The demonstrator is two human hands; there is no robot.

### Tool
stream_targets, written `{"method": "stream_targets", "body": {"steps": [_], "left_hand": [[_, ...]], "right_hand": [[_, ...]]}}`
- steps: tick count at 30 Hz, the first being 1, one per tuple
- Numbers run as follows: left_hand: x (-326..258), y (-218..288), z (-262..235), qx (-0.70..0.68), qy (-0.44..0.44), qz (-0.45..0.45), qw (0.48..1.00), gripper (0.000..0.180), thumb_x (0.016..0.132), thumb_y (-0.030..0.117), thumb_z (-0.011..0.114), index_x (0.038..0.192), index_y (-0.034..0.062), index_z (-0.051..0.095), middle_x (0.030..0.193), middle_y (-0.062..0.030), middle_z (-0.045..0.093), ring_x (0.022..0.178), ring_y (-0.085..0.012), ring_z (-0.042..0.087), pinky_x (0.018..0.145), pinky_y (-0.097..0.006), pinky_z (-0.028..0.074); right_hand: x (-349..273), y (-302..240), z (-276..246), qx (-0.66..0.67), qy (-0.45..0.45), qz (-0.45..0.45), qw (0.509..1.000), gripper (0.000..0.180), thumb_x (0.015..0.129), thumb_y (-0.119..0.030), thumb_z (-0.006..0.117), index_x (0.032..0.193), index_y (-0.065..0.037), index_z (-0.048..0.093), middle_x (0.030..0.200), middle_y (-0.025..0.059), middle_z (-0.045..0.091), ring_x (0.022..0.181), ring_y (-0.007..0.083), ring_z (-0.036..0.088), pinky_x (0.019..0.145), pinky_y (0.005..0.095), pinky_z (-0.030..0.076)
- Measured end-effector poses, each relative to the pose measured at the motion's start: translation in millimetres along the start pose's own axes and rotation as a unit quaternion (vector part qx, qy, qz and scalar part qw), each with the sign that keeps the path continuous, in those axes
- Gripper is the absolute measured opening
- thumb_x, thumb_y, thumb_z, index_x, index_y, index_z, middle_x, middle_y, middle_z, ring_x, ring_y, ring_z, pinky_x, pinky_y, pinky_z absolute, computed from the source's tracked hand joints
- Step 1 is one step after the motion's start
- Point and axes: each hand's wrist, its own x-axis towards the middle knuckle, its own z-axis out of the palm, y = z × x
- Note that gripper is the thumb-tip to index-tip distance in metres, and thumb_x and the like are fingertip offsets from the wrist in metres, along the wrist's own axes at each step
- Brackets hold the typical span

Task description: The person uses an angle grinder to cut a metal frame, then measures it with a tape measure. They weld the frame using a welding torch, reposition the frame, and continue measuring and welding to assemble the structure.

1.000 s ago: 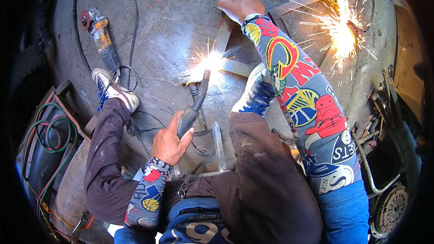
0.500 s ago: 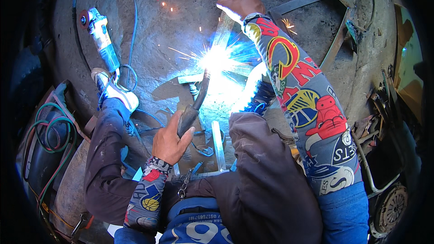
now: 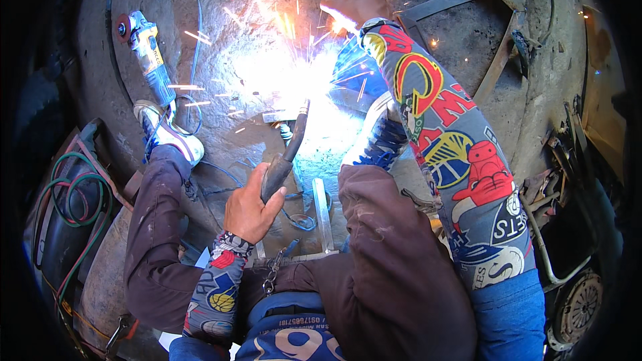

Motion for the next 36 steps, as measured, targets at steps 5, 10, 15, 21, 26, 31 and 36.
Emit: {"method": "stream_targets", "body": {"steps": [5,10,15,21,26,31,36], "left_hand": [[0,-2,0,0.003,-0.008,-0.011,1.0,0.055,0.094,0.038,0.066,0.138,0.0084,0.053,0.086,-0.0241,0.072,0.081,-0.0458,0.071,0.073,-0.052,0.056],[1,-6,3,0.009,0.014,0.019,1.0,0.055,0.094,0.037,0.067,0.139,0.009,0.053,0.088,-0.0242,0.073,0.081,-0.0456,0.072,0.073,-0.052,0.056],[1,-6,2,0.003,0.001,0.007,1.0,0.056,0.094,0.037,0.067,0.14,0.0091,0.053,0.09,-0.0249,0.073,0.083,-0.0452,0.072,0.073,-0.052,0.056],[1,-9,3,0.011,0.01,0.022,1.0,0.058,0.094,0.036,0.067,0.143,0.0102,0.051,0.09,-0.0253,0.073,0.084,-0.0453,0.072,0.074,-0.052,0.055],[4,-12,3,-0.058,-0.009,0.026,0.998,0.06,0.094,0.035,0.068,0.145,0.0102,0.052,0.094,-0.0249,0.073,0.088,-0.0447,0.072,0.079,-0.048,0.056],[0,-19,10,-0.041,-0.022,-0.006,0.999,0.061,0.093,0.035,0.07,0.146,0.0098,0.052,0.097,-0.0248,0.074,0.091,-0.0434,0.073,0.083,-0.045,0.056],[10,-38,20,-0.119,0.019,0.091,0.989,0.063,0.091,0.034,0.071,0.146,0.0094,0.051,0.097,-0.0252,0.074,0.085,-0.0468,0.071,0.077,-0.05,0.057]], "right_hand": [[4,4,6,0.005,-0.015,0.01,1.0,0.101,0.075,-0.057,0.084,0.131,0.01,0.034,0.111,0.0319,0.068,0.097,0.0404,0.074,0.086,0.0408,0.062],[4,7,7,0.008,0.002,-0.015,1.0,0.1,0.075,-0.055,0.084,0.131,0.01,0.034,0.108,0.0319,0.068,0.092,0.0399,0.074,0.084,0.0414,0.062],[3,5,4,-0.001,0.001,-0.011,1.0,0.1,0.074,-0.054,0.085,0.13,0.011,0.034,0.108,0.032,0.069,0.094,0.0404,0.074,0.084,0.0413,0.062],[-1,2,-1,0.006,0.004,-0.017,1.0,0.096,0.076,-0.052,0.083,0.129,0.012,0.036,0.108,0.0323,0.07,0.093,0.0408,0.074,0.085,0.0417,0.061],[-10,-7,-9,0.011,-0.004,0.008,1.0,0.096,0.077,-0.041,0.082,0.139,0.012,0.031,0.115,0.0293,0.071,0.103,0.0409,0.073,0.097,0.0442,0.057],[-13,-13,-13,-0.002,-0.006,0.01,1.0,0.102,0.077,-0.042,0.081,0.143,0.016,0.029,0.118,0.0297,0.07,0.107,0.0406,0.072,0.097,0.0446,0.056],[-11,-13,-13,-0.009,-0.002,0.003,1.0,0.105,0.076,-0.044,0.081,0.143,0.017,0.029,0.118,0.03,0.07,0.108,0.0411,0.072,0.098,0.045,0.056]]}}
